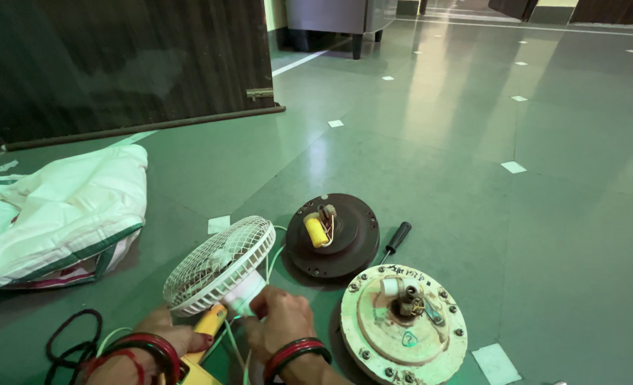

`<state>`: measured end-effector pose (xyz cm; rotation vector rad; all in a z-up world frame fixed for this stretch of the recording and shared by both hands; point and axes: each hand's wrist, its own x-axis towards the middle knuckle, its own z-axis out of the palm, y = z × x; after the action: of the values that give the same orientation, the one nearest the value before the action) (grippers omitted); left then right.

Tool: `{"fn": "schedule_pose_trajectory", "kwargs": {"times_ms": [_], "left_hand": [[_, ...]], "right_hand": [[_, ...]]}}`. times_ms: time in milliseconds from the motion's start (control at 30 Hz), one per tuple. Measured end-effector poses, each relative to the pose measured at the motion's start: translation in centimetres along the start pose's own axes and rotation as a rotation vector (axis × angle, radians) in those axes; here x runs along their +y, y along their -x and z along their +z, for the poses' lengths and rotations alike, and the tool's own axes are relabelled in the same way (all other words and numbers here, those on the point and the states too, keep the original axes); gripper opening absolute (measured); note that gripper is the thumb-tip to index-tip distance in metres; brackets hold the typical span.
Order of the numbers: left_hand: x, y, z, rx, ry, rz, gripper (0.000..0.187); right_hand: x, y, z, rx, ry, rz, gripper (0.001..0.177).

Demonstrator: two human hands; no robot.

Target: The person assembles a small electric fan by attaching the front grille to the fan head and then connecting the fan head to a yellow stand. The person aligns and secures the components by hand on the floor.

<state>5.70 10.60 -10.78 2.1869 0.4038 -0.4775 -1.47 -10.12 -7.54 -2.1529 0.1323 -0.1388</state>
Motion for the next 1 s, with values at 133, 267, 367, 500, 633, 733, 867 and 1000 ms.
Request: {"fn": "schedule_pose_trajectory", "kwargs": {"times_ms": [133,267,367,500,633,733,867,1000], "left_hand": [[-1.6,-1.3,-0.2,-0.021,0.082,0.028,0.066],[-3.5,-3.4,0.0,-0.068,0.231,-0.006,0.074],[-5.1,-4.7,0.2,-0.105,0.381,-0.006,0.077],[-6.2,-5.4,0.2,-0.143,0.453,0.104,0.076],[-4.2,-3.0,-0.2,-0.095,0.359,0.063,0.084],[-0.1,0.9,-0.5,0.032,0.026,0.041,0.105],[6.3,6.3,-0.3,0.207,-0.521,-0.136,0.141],[8.5,9.6,-0.5,0.29,-0.76,0.027,0.137]], "right_hand": [[1.0,-0.6,0.6,0.027,-0.078,-0.061,0.025],[1.2,-0.8,1.6,0.026,-0.149,-0.09,0.022],[1.0,-0.8,2.0,0.038,-0.178,-0.113,0.021],[0.4,-0.7,2.2,0.023,-0.181,-0.104,0.022],[-0.5,-0.7,2.0,-0.005,-0.223,-0.086,0.022],[-1.1,-0.8,1.8,-0.018,-0.246,-0.091,0.02],[-1.5,-0.8,1.6,-0.039,-0.206,-0.082,0.019],[-1.8,-0.4,2.0,-0.032,-0.195,-0.031,0.021]]}}
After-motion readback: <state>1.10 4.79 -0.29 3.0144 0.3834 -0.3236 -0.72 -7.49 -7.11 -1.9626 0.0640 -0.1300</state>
